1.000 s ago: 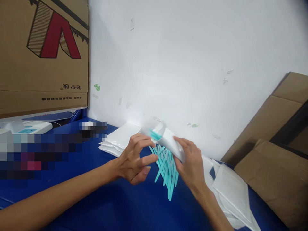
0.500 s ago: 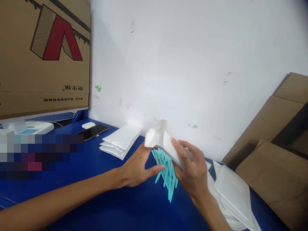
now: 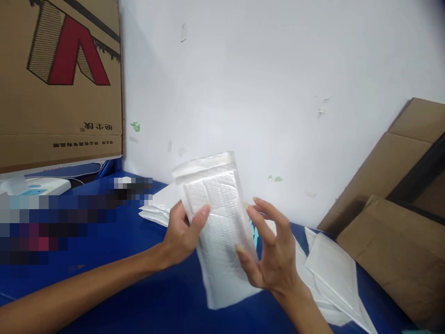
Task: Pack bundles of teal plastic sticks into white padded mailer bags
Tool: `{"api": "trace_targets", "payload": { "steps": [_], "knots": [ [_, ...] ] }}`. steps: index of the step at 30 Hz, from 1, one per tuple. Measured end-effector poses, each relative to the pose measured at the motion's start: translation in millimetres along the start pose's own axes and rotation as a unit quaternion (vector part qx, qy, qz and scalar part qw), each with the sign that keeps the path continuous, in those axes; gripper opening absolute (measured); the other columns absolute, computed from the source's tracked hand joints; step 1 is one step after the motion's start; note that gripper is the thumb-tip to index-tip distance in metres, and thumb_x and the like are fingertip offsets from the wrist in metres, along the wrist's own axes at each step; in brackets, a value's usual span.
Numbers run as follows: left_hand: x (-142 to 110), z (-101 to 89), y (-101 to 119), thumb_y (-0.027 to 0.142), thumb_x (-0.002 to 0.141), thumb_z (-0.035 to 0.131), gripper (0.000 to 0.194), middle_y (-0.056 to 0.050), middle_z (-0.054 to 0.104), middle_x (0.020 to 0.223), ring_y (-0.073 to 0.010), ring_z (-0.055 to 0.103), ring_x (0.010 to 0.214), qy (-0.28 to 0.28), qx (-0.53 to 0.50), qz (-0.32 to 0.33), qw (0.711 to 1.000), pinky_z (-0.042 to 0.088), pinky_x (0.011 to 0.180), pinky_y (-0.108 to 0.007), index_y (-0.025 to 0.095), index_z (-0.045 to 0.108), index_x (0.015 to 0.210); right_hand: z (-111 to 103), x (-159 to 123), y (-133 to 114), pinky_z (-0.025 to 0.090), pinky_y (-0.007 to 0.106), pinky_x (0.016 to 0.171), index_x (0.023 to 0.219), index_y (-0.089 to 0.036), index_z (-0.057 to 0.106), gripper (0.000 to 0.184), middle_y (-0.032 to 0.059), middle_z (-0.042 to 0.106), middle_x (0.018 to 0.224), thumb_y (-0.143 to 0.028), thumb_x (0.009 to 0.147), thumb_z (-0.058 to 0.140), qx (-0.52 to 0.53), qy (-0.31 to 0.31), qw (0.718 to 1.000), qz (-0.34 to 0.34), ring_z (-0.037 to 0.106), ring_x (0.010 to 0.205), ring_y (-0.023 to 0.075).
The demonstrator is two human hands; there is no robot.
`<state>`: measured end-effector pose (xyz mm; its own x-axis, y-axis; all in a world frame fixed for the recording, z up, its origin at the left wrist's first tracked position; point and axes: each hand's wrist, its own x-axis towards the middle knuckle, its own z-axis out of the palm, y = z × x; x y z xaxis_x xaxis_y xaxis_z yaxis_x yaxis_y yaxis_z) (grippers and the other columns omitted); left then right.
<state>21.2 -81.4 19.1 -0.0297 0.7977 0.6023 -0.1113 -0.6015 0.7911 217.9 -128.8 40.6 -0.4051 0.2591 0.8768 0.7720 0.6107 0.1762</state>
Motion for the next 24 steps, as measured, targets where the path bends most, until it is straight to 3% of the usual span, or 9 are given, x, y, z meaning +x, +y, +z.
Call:
{"api": "trace_targets", "payload": {
  "steps": [2,7,11,13,16,19,24],
  "knots": [
    [8,-2.9,0,0.045,0.087,0.061,0.030,-0.002,0.064,0.074,-0.0152,0.058,0.064,-0.004,-0.009,-0.033,0.999,0.047,0.056,-0.025,0.015,0.062,0.083,3,-2,2,0.051,0.049,0.090,0.153,-0.027,0.027,0.061,0.0141,0.048,0.138,-0.030,0.095,0.045,0.038,0.019,0.996,0.075,0.057,0.115,0.0306],
    [13,0.9,1,0.045,0.089,0.060,0.033,-0.003,0.064,0.074,-0.0158,0.059,0.066,-0.149,-0.027,-0.128,0.980,0.045,0.055,-0.025,0.014,0.061,0.081,16,-3,2,0.053,0.041,0.079,0.150,-0.027,0.033,0.051,0.0105,0.063,0.122,-0.035,0.100,0.039,0.150,-0.008,0.940,0.305,0.064,0.093,0.0236],
    [9,5.5,3,0.038,0.091,0.059,0.033,-0.008,0.067,0.103,-0.0215,0.064,0.093,-0.180,-0.060,-0.130,0.973,0.053,0.078,-0.031,0.016,0.056,0.115,20,3,1,0.049,0.029,0.063,0.140,-0.027,0.046,0.049,0.0012,0.067,0.088,-0.044,0.095,0.053,0.312,-0.015,0.850,0.425,0.060,0.071,0.0173],
    [7,5.8,3,0.034,0.090,0.061,0.051,-0.009,0.065,0.114,-0.0222,0.065,0.099,-0.169,-0.086,-0.134,0.973,0.053,0.084,-0.035,0.022,0.040,0.135,21,5,2,0.045,0.025,0.057,0.137,-0.027,0.049,0.052,-0.0021,0.063,0.078,-0.047,0.090,0.060,0.375,-0.006,0.805,0.459,0.054,0.064,0.0148],
    [5,5.6,1,0.032,0.090,0.062,0.064,-0.007,0.065,0.112,-0.0211,0.067,0.093,-0.169,-0.100,-0.161,0.967,0.054,0.079,-0.034,0.029,0.024,0.142,25,3,7,0.040,0.022,0.050,0.134,-0.026,0.051,0.052,-0.0056,0.054,0.066,-0.047,0.087,0.065,0.416,-0.004,0.770,0.484,0.046,0.056,0.0123],
    [4,6.4,-2,0.033,0.091,0.059,0.051,-0.003,0.064,0.103,-0.0176,0.065,0.085,-0.171,-0.101,-0.167,0.966,0.052,0.072,-0.029,0.029,0.031,0.133,29,-1,13,0.037,0.021,0.047,0.124,-0.025,0.057,0.041,-0.0082,0.045,0.056,-0.046,0.089,0.062,0.422,0.006,0.754,0.503,0.040,0.050,0.0111],
    [4,7.7,-1,0.033,0.093,0.056,0.032,0.003,0.059,0.088,-0.0118,0.059,0.069,-0.163,-0.109,-0.176,0.965,0.046,0.061,-0.022,0.028,0.037,0.118,31,-7,17,0.038,0.021,0.047,0.105,-0.022,0.063,0.025,-0.0076,0.047,0.051,-0.042,0.090,0.061,0.425,0.001,0.751,0.505,0.044,0.047,0.0106]
  ]
}}
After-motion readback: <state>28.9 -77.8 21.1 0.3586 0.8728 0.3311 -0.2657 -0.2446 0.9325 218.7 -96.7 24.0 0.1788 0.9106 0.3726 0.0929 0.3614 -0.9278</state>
